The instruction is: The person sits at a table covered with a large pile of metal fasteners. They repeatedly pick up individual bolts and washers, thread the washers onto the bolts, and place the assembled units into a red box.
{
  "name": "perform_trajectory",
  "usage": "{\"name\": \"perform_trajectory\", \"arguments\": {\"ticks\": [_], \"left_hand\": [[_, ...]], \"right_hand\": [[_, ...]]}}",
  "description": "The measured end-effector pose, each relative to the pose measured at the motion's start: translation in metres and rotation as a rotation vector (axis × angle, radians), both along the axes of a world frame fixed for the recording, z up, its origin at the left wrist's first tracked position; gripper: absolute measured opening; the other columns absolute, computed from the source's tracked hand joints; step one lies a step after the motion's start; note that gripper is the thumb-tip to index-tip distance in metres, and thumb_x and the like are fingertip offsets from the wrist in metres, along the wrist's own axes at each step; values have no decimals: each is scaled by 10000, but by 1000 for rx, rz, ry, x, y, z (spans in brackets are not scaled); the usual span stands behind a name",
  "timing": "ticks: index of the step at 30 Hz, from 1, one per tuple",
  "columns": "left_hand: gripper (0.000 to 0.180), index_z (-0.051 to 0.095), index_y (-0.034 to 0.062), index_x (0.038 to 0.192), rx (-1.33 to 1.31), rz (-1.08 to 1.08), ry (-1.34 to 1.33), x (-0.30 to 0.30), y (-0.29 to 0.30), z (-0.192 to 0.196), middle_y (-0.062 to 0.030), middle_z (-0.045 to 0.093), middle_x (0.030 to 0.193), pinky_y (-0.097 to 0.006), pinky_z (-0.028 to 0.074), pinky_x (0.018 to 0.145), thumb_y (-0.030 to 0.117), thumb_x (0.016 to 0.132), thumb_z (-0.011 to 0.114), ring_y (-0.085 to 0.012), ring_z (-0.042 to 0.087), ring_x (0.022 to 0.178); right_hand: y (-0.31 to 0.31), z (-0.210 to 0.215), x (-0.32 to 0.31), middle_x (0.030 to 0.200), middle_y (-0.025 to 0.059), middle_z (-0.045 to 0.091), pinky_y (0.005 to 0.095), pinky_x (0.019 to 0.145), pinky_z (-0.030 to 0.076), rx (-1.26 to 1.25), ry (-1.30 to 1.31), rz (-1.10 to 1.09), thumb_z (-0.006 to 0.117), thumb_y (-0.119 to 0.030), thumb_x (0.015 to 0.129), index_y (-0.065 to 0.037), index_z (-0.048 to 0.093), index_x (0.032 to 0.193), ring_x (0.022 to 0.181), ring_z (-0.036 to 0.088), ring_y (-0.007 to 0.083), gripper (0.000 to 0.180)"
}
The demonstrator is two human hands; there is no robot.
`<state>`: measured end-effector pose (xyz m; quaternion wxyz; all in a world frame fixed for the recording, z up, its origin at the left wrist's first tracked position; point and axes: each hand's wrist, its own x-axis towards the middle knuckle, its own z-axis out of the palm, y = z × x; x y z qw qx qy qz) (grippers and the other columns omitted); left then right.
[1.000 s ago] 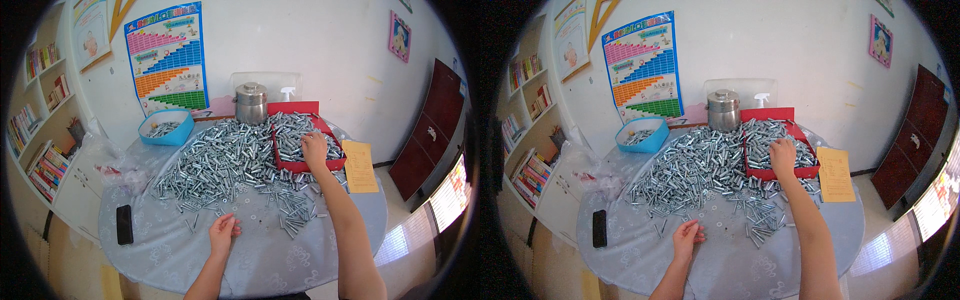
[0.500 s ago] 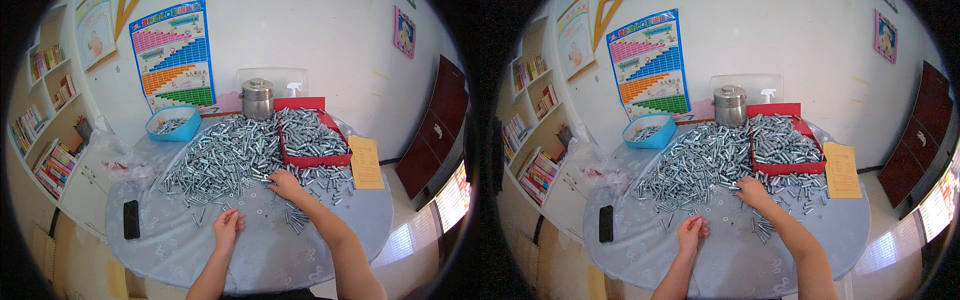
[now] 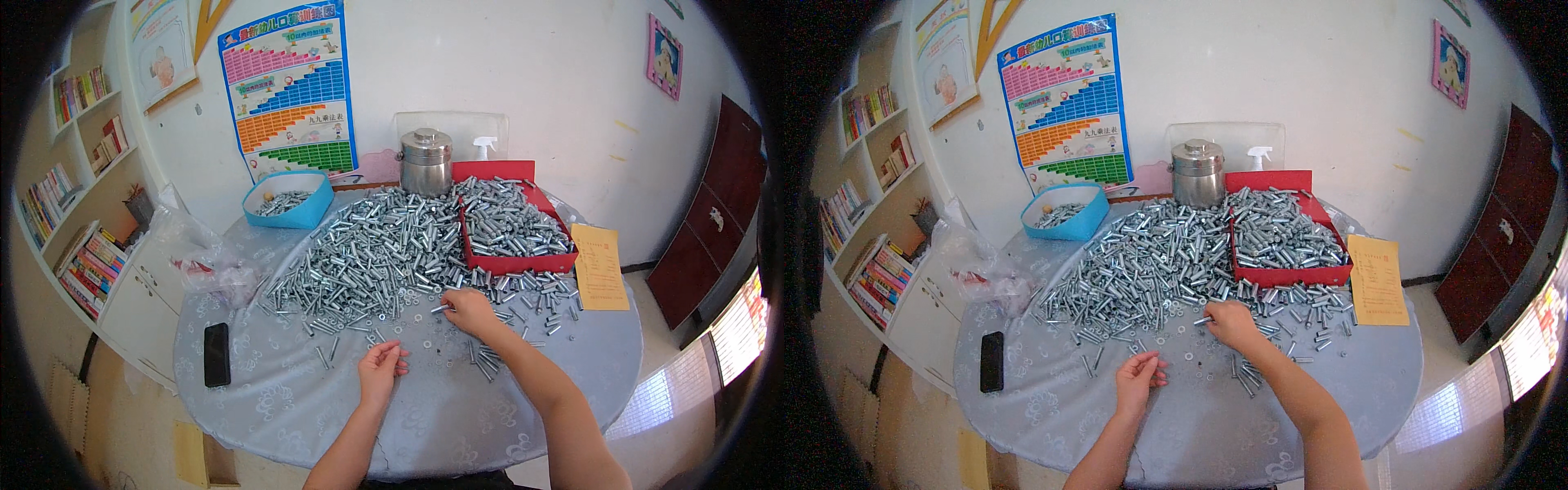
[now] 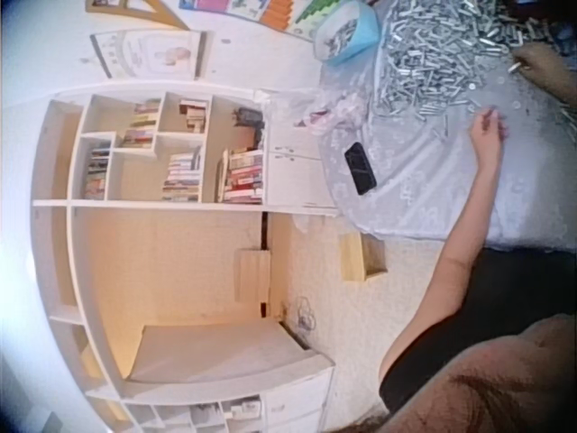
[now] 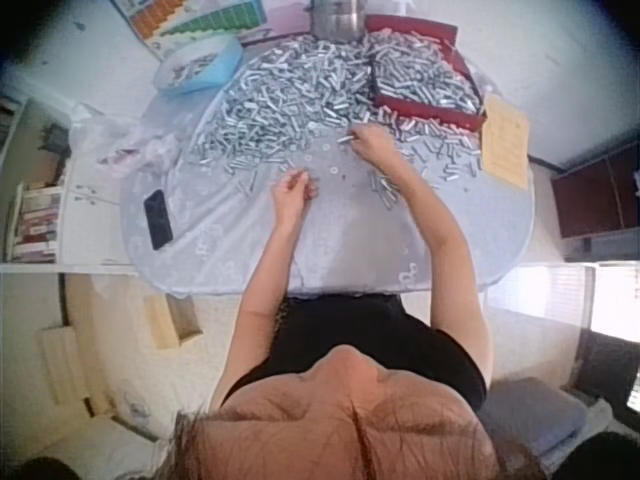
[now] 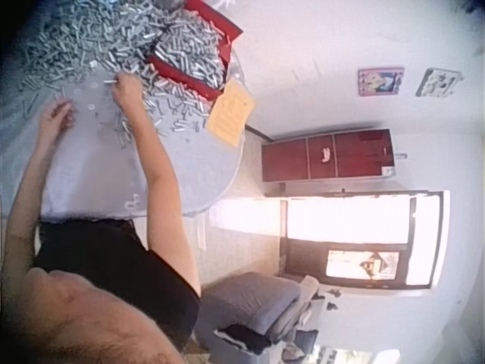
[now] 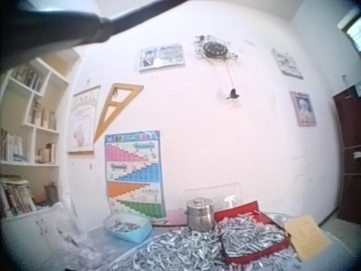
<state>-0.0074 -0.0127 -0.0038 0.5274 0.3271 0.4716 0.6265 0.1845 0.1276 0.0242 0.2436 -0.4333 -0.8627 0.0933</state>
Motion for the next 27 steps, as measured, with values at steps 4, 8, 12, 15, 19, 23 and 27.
{"name": "perform_trajectory", "arguments": {"ticks": [4, 8, 12, 15, 19, 23, 27], "left_hand": [[198, 560, -11, 1023, 12, -39, 54, 5, -3, 5, -102, 626, 876, -251, 506, 609, 85, 852, 531, -127, 591, 712], [228, 551, -23, 1051, 99, -137, 32, 16, -2, -6, -106, 626, 912, -263, 503, 687, 68, 842, 549, -152, 599, 829], [235, 539, -27, 1063, 101, -188, -106, 27, -10, 3, -127, 605, 971, -288, 491, 770, 45, 840, 544, -187, 593, 879], [227, 532, -23, 1062, 21, -202, -280, 25, -7, 0, -127, 600, 967, -301, 490, 784, 23, 839, 529, -201, 595, 870], [156, 546, -17, 978, 23, -126, -296, 21, -5, -14, -116, 607, 895, -301, 493, 745, 14, 826, 537, -195, 596, 819], [112, 552, -14, 911, 5, -51, -296, 15, -5, -11, -101, 612, 827, -265, 485, 682, 26, 808, 571, -156, 591, 740], [102, 566, -8, 891, -28, -50, -208, 11, -4, -8, -86, 617, 788, -238, 473, 638, 29, 799, 587, -128, 582, 695]], "right_hand": [[-29, 7, -10, 768, 51, 621, 272, 606, 454, -398, 503, -58, 666, -117, 706, -60, 586, 848, 681, 586, 151, 173], [-64, -8, -24, 775, 21, 606, 197, 608, 430, -810, 996, 1, 681, -90, 736, -18, 576, 892, 698, 548, 63, 201], [-87, -16, -38, 784, 42, 609, 210, 556, 449, -887, 1158, 36, 665, -71, 752, -12, 544, 911, 662, 567, 92, 208], [-94, -19, -43, 794, 56, 605, 208, 525, 449, -890, 1214, 70, 651, -69, 766, -13, 537, 910, 645, 571, 105, 193], [-97, -26, -45, 825, 49, 601, 204, 591, 451, -862, 1227, 170, 631, -67, 784, -11, 542, 933, 707, 568, 97, 182], [-90, -37, -41, 870, 17, 595, 205, 714, 429, -642, 1177, -11, 605, -73, 808, -17, 556, 993, 804, 547, 85, 200], [-84, -18, -27, 928, 4, 594, 222, 775, 403, -790, 1262, 8, 600, -102, 813, -36, 588, 997, 844, 535, 81, 196]]}}
